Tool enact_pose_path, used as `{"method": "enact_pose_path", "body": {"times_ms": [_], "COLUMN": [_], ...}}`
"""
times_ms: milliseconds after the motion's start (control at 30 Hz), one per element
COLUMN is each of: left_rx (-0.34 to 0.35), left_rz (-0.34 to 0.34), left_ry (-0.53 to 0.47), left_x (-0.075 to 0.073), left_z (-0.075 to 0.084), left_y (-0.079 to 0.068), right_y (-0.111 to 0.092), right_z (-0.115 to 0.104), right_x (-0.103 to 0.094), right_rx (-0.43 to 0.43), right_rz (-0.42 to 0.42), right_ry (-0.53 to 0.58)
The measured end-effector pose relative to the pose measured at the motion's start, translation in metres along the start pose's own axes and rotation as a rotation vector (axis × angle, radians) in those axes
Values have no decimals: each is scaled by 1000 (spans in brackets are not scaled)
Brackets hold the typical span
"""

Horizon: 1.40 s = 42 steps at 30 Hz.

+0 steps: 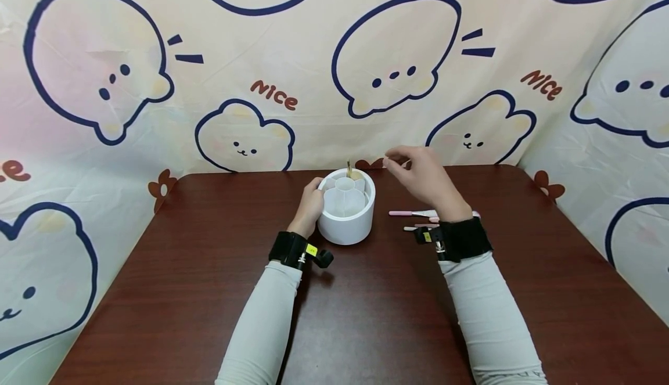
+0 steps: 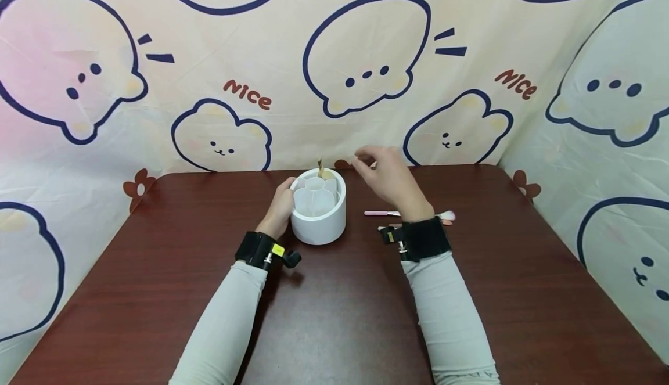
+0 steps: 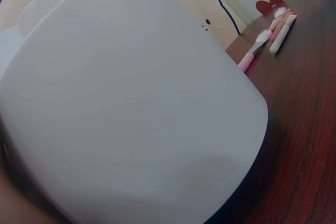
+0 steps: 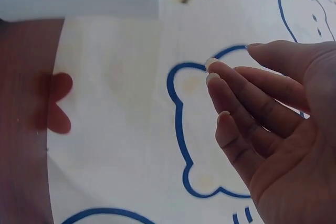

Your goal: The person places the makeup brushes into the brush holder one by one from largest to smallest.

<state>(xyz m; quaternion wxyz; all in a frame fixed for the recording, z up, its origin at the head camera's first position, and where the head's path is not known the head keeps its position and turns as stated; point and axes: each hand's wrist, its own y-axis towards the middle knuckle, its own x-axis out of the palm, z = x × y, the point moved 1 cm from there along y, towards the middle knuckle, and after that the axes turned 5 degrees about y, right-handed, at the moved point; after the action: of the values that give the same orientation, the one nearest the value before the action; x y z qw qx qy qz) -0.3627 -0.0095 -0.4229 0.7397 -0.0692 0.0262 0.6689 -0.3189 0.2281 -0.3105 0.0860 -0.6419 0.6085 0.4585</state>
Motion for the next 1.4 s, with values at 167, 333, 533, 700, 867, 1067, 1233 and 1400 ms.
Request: {"method": "enact_pose_path", "body": {"times_ms": [167, 333, 533, 700, 867, 1067, 1233, 1400], "left_rx": [1, -9, -12, -2, -3, -6, -16, -16], "left_rz": [6, 3, -3, 6, 6, 4, -1, -3], "left_ry": [6, 9, 9, 8, 2, -1, -5, -7], "left_x": [1, 0, 0, 1, 1, 1, 1, 1], "left_z": [1, 1, 1, 1, 0, 2, 1, 1], "left_y": [0, 0, -1, 0, 0, 0, 1, -1], "right_y": [-4, -8, -18, -24, -27, -29, -29, -29], "right_z": [15, 41, 72, 86, 94, 99, 99, 98], "right_x": [-13, -17, -11, -5, -2, 1, 5, 9], "right_rx": [57, 132, 305, 395, 470, 489, 485, 472], "right_rz": [7, -92, -317, -457, -543, -531, -532, -532], "right_ry": [23, -36, -103, -110, -96, -117, -151, -183]}}
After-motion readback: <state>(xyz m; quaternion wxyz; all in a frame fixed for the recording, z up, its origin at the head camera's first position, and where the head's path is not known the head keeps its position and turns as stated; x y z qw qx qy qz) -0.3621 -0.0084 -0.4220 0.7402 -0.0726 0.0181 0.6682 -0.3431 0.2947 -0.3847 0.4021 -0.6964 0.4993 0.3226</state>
